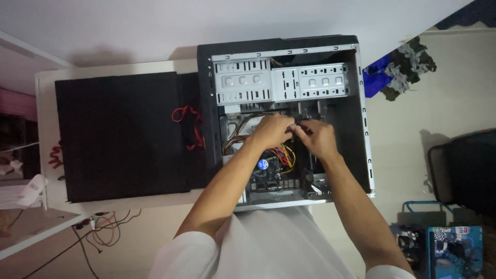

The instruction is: Organizing internal cables and securing the side panel of a computer case using a screwdriver.

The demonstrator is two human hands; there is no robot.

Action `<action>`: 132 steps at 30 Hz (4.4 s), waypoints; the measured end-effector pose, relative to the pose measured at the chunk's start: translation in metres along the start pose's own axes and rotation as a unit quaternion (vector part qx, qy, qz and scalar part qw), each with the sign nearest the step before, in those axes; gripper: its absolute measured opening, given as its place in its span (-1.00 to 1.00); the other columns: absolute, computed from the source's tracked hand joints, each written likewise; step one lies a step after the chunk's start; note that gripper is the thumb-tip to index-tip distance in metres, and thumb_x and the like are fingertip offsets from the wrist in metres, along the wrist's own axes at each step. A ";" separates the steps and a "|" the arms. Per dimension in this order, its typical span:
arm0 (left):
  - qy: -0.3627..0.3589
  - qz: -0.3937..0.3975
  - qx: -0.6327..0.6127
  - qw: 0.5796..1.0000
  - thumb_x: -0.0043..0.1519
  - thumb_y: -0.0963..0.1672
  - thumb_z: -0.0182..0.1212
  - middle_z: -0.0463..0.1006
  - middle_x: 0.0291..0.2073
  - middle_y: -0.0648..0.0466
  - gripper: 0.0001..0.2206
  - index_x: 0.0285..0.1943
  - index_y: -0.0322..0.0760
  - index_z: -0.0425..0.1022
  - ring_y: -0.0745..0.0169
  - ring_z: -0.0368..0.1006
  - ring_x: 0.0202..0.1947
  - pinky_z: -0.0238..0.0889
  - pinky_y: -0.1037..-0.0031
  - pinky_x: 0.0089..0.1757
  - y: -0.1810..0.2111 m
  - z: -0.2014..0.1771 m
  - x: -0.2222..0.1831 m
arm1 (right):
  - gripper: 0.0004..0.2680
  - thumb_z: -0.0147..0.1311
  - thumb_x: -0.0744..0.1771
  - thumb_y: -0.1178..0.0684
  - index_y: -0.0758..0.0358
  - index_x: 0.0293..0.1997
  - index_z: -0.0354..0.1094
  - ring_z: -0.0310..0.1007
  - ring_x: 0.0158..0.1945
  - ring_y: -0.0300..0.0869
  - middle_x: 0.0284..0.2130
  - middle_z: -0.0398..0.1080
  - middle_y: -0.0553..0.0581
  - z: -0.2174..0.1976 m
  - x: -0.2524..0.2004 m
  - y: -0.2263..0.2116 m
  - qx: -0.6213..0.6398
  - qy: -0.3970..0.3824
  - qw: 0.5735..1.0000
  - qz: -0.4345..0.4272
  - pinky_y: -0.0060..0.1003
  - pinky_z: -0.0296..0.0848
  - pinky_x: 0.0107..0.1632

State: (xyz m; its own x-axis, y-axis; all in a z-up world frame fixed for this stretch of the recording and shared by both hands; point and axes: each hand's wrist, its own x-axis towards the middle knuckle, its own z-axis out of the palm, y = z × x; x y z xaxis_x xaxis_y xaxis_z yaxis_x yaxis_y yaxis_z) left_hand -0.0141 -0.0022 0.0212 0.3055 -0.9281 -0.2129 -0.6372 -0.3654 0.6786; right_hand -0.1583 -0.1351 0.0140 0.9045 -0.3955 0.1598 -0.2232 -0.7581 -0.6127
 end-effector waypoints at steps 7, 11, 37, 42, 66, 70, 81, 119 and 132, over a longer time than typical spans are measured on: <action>-0.010 -0.018 -0.015 1.000 0.12 0.00 0.34 0.71 -0.27 0.06 -0.85 -0.25 -0.02 0.67 -0.11 0.62 -0.10 0.47 0.13 -0.07 -0.009 0.005 0.003 | -0.89 0.36 0.27 0.06 0.18 -0.21 0.60 0.59 -0.22 0.12 -0.41 0.57 0.21 -0.008 0.009 -0.012 0.099 -0.054 0.991 0.077 -0.07 0.49 -0.16; -0.010 -0.025 -0.090 0.996 -0.03 0.09 0.48 0.69 -0.31 0.05 -0.63 -0.19 -0.12 0.64 -0.11 0.62 -0.15 0.46 0.10 -0.06 0.006 -0.023 -0.016 | -0.90 0.33 0.28 0.18 0.21 -0.17 0.60 0.59 -0.16 0.11 -0.35 0.58 0.25 -0.006 0.006 0.002 0.154 -0.046 0.982 0.100 -0.10 0.48 -0.09; -0.055 -0.057 -0.016 0.997 0.21 0.03 0.31 0.62 0.00 -0.06 -0.59 0.18 -0.19 0.56 -0.11 0.53 0.13 0.41 0.03 0.09 -0.023 0.006 0.006 | -0.87 0.23 0.33 0.00 0.23 -0.31 0.56 0.57 -0.25 0.21 -0.43 0.55 0.26 0.004 -0.009 0.055 -0.006 -0.095 0.986 0.137 0.03 0.45 -0.19; -0.043 -0.093 -0.034 0.994 0.27 -0.04 0.21 0.63 0.01 -0.15 -0.69 0.10 -0.26 0.61 -0.19 0.54 0.10 0.41 -0.01 0.08 -0.022 0.002 0.006 | -0.84 0.12 0.32 -0.04 0.18 -0.24 0.60 0.60 -0.27 0.23 -0.46 0.57 0.25 0.015 -0.002 0.045 -0.143 -0.146 0.954 0.218 0.12 0.54 -0.23; -0.088 -0.107 -0.040 0.990 0.25 -0.04 0.09 0.62 0.09 -0.12 -0.62 0.20 -0.19 0.58 -0.19 0.51 0.16 0.35 0.01 0.15 -0.039 0.029 0.029 | -0.78 0.02 0.32 -0.08 -0.02 -0.07 0.61 0.56 0.02 0.23 -0.16 0.60 0.24 0.000 0.021 0.004 -0.123 -0.231 0.912 0.317 0.11 0.53 0.07; -0.104 -0.104 -0.034 0.989 0.27 -0.05 0.07 0.58 0.16 -0.11 -0.59 0.29 -0.22 0.52 -0.16 0.48 0.21 0.32 0.04 0.19 -0.025 0.014 0.020 | -0.77 0.03 0.33 -0.12 -0.07 -0.02 0.60 0.55 0.05 0.20 -0.13 0.60 0.21 0.000 0.024 0.005 -0.126 -0.247 0.908 0.316 0.10 0.52 0.08; -0.084 -0.076 -0.024 0.993 0.29 -0.06 0.04 0.52 0.23 -0.17 -0.48 0.44 -0.36 0.32 -0.18 0.40 0.29 0.22 0.01 0.25 0.027 -0.031 -0.013 | -0.78 0.03 0.33 -0.13 -0.06 -0.06 0.61 0.57 0.03 0.19 -0.15 0.61 0.22 0.003 0.023 0.006 -0.147 -0.245 0.910 0.299 0.09 0.55 0.06; -0.082 -0.077 -0.014 0.994 0.33 -0.04 0.02 0.56 0.18 -0.18 -0.51 0.40 -0.40 0.36 -0.17 0.45 0.24 0.26 0.02 0.22 0.020 -0.012 0.002 | -0.81 0.02 0.32 -0.04 0.04 -0.18 0.62 0.61 -0.11 0.20 -0.30 0.61 0.23 0.018 0.020 0.032 -0.131 -0.230 0.932 0.248 0.11 0.59 -0.05; -0.091 -0.079 -0.020 0.993 0.35 -0.03 -0.01 0.55 0.19 -0.18 -0.52 0.40 -0.39 0.37 -0.18 0.44 0.24 0.26 0.01 0.21 0.014 -0.008 0.007 | -0.76 0.06 0.31 -0.10 -0.11 0.03 0.58 0.55 0.07 0.15 -0.11 0.60 0.17 -0.002 0.023 0.022 -0.137 -0.246 0.905 0.318 0.08 0.54 0.08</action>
State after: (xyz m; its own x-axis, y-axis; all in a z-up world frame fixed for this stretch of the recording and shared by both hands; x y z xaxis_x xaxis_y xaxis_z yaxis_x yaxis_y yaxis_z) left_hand -0.0156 -0.0132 0.0352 0.2644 -0.8583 -0.4397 -0.5611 -0.5078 0.6537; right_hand -0.1431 -0.1622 0.0055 0.5994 -0.5693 -0.5627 -0.7761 -0.5855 -0.2344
